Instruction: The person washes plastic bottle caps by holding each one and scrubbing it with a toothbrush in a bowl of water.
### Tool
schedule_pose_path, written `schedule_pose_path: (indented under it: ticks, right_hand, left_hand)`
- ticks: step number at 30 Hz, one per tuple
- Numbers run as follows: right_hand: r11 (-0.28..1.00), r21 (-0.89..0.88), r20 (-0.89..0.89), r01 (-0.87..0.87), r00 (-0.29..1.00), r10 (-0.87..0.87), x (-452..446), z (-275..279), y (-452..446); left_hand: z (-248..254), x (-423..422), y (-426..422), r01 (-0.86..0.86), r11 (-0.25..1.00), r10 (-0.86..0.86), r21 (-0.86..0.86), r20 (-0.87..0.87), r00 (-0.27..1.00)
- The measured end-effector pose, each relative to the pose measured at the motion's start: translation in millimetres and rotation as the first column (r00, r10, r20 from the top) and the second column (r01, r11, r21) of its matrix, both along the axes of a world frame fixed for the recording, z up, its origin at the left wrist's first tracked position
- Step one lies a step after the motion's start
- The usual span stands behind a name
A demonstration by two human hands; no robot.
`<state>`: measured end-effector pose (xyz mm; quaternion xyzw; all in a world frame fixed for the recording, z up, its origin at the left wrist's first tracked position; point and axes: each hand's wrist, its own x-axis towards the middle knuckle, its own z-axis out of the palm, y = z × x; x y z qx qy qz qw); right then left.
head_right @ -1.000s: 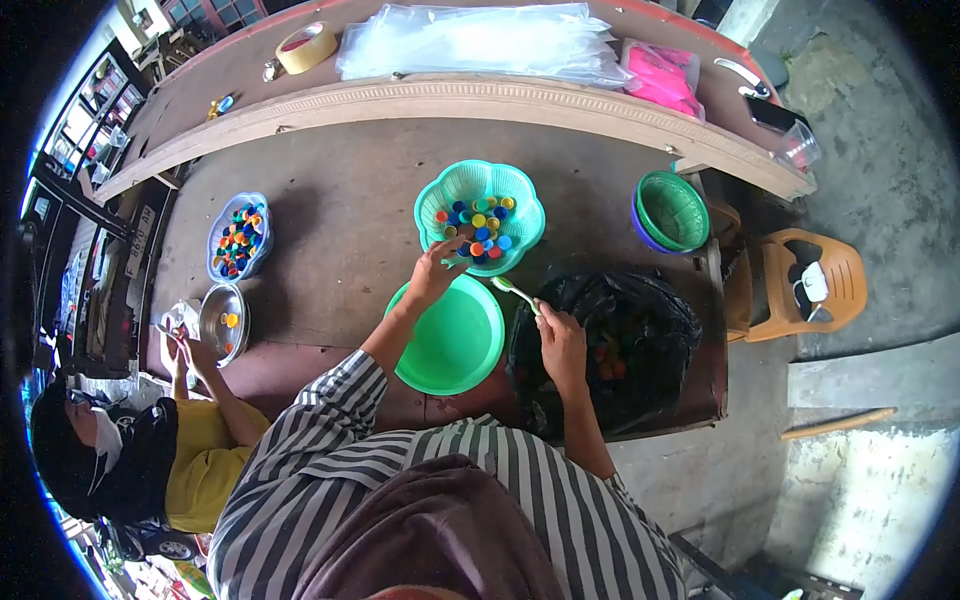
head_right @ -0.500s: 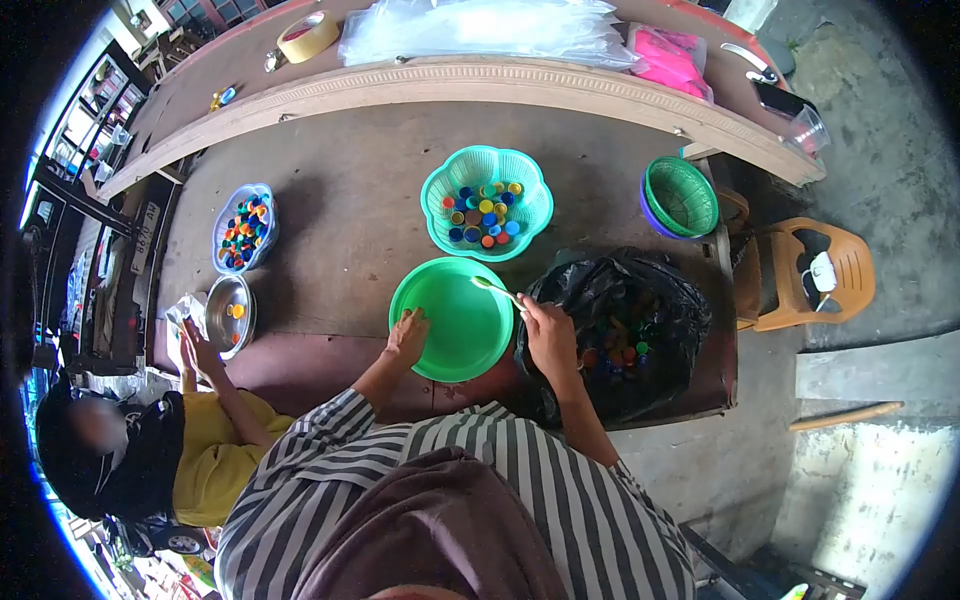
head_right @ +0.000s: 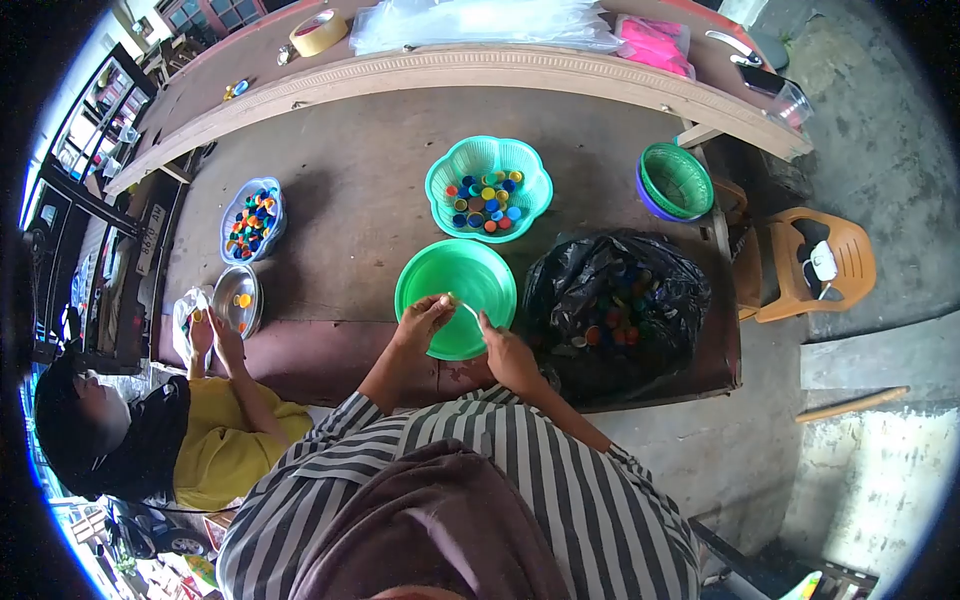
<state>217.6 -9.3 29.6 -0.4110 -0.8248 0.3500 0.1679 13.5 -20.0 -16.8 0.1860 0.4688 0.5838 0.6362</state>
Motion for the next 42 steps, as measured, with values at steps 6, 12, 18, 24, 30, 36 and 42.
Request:
schedule_pose_path:
  ticks: [6,12,18,24,30,36,42]
  right_hand:
    - [0.999,0.007,0.024,0.039,0.999,-0.039,4.1,11.8,-5.0]
    - [0.994,0.060,0.085,0.092,0.992,-0.097,8.2,16.1,-6.6]
    - [0.991,0.081,0.200,0.102,0.973,-0.116,9.9,0.7,-4.9]
    - [0.995,0.087,0.098,0.043,0.994,-0.051,2.1,0.9,-10.3]
    - [0.999,0.039,0.076,0.018,0.997,-0.021,1.7,4.4,-13.4]
    - [0.998,-0.058,0.107,0.018,0.994,-0.012,3.9,9.1,-11.5]
    - [0.999,-0.004,0.196,0.045,0.980,-0.043,3.0,12.1,-6.1]
  left_hand:
    - [-9.1,-1.1,-7.6,-0.026,0.999,0.026,0.022,-0.004,1.000]
    - [-7.9,4.6,-11.5,-0.048,0.999,0.048,0.016,0.010,0.999]
    - [-3.7,9.0,-13.8,-0.054,0.998,0.051,0.044,0.072,0.996]
    - [-9.7,6.0,-15.0,-0.057,0.992,0.037,0.116,0.171,0.985]
    - [-13.5,3.5,-15.8,-0.022,0.995,0.007,0.101,0.145,0.989]
    - [-15.4,4.8,-17.2,-0.046,0.998,0.040,0.048,0.123,0.992]
    - [-6.3,6.5,-12.8,-0.069,0.997,0.064,0.028,0.132,0.989]
